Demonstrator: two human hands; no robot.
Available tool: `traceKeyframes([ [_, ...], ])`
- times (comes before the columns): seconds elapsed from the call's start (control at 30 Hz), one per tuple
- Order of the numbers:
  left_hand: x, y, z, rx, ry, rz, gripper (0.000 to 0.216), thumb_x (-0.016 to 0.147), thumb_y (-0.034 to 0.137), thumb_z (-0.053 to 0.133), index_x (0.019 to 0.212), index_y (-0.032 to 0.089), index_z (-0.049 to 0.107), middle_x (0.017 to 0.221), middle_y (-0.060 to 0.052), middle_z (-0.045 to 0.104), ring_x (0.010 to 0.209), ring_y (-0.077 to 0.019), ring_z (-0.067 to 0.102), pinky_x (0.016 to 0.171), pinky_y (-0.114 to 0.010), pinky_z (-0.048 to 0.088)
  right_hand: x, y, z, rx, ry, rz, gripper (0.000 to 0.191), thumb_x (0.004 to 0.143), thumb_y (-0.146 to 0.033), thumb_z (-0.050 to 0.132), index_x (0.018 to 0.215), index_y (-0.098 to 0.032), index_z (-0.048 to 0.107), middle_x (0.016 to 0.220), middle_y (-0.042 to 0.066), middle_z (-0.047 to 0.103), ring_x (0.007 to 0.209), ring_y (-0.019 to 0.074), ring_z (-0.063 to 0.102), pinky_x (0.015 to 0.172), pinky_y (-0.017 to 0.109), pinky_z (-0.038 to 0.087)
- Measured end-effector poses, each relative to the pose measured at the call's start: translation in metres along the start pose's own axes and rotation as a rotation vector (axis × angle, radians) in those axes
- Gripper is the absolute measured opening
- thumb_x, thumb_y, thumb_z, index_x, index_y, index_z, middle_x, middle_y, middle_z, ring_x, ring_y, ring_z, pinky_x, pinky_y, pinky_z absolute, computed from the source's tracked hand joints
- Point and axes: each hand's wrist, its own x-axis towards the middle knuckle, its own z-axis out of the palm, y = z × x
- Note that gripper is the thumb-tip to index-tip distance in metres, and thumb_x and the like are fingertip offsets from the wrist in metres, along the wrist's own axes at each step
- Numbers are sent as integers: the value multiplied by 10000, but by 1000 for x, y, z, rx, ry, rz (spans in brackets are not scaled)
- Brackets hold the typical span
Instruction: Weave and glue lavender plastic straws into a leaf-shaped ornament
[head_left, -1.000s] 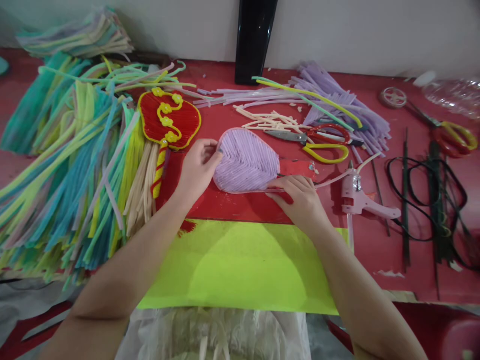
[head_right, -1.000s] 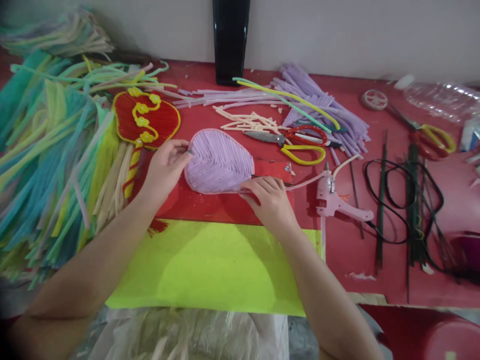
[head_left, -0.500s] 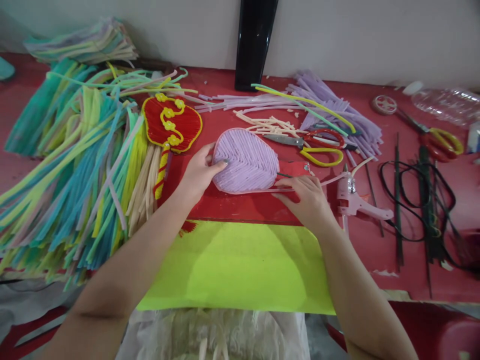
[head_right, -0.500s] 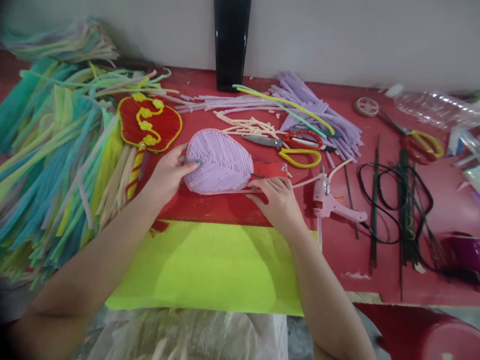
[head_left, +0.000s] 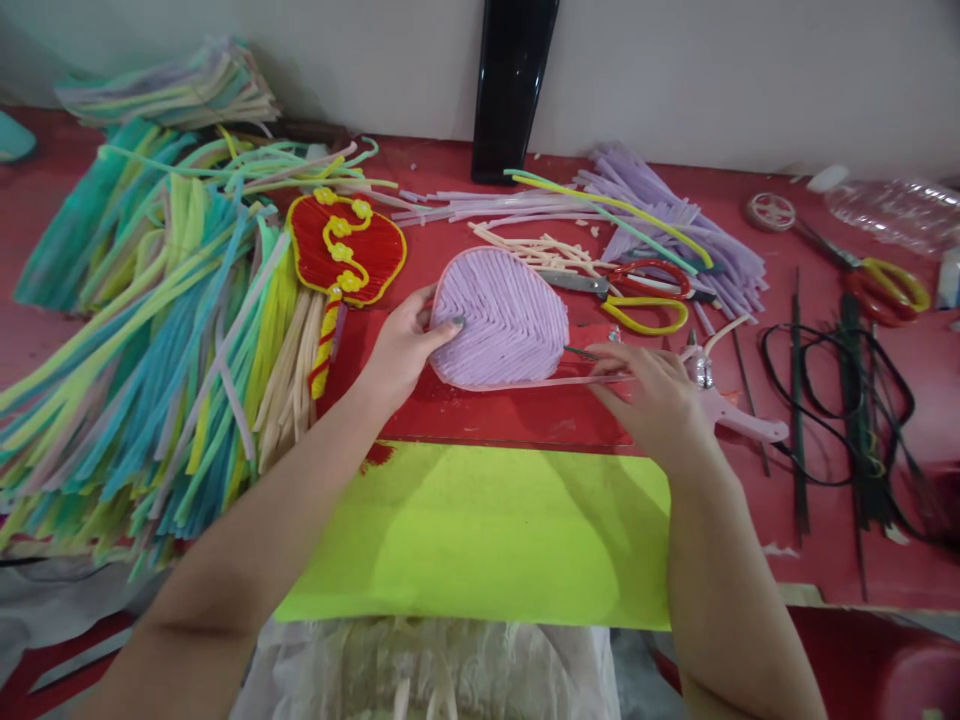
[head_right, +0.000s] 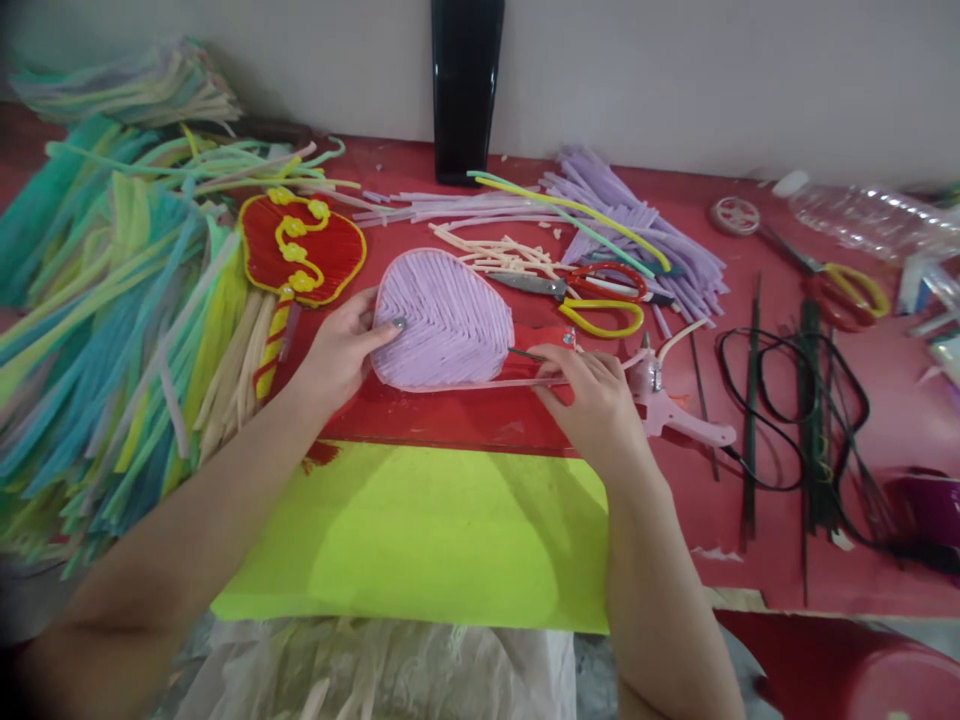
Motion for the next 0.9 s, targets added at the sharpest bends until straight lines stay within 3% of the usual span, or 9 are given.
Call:
traceKeyframes([
  [0.17, -1, 1, 0, 21, 26, 27, 527, 780, 359, 631, 1263, 211, 484, 1174, -95, 644, 1119, -259, 605, 940, -428, 493, -2, 6, 1, -134, 31, 26, 291, 856, -209, 529, 1130, -259, 615, 915, 53, 659, 899, 237, 631, 806, 400, 446],
  [0.37, 0, 5, -3, 18, 52, -6, 503, 743, 270, 635, 1228, 198, 521, 1153, -74, 658, 1094, -249, 613, 951, -428, 484, -1, 2, -2, -186, 132, -1, 157, 882, -261, 548, 958, -246, 684, 862, 47, 641, 807, 206, 620, 768, 378, 432],
  [0.67, -1, 14, -11, 184, 44, -76, 435, 699, 155, 605, 1134, 160, 587, 1128, -85, 667, 1068, -233, 617, 986, -441, 453, -15, -19, -4, -288, -26, -54, 169, 916, -248, 488, 911, -209, 653, 824, 46, 637, 740, 184, 584, 677, 341, 406],
  [0.9, 0, 8, -14, 428, 71, -37, 532, 688, 121, 634, 1213, 167, 564, 1228, -104, 611, 1135, -241, 571, 1030, -448, 417, -35, -38, 2, -301, -86, -58, 173, 917, -213, 480, 947, -193, 648, 822, 49, 649, 718, 180, 574, 663, 330, 396],
])
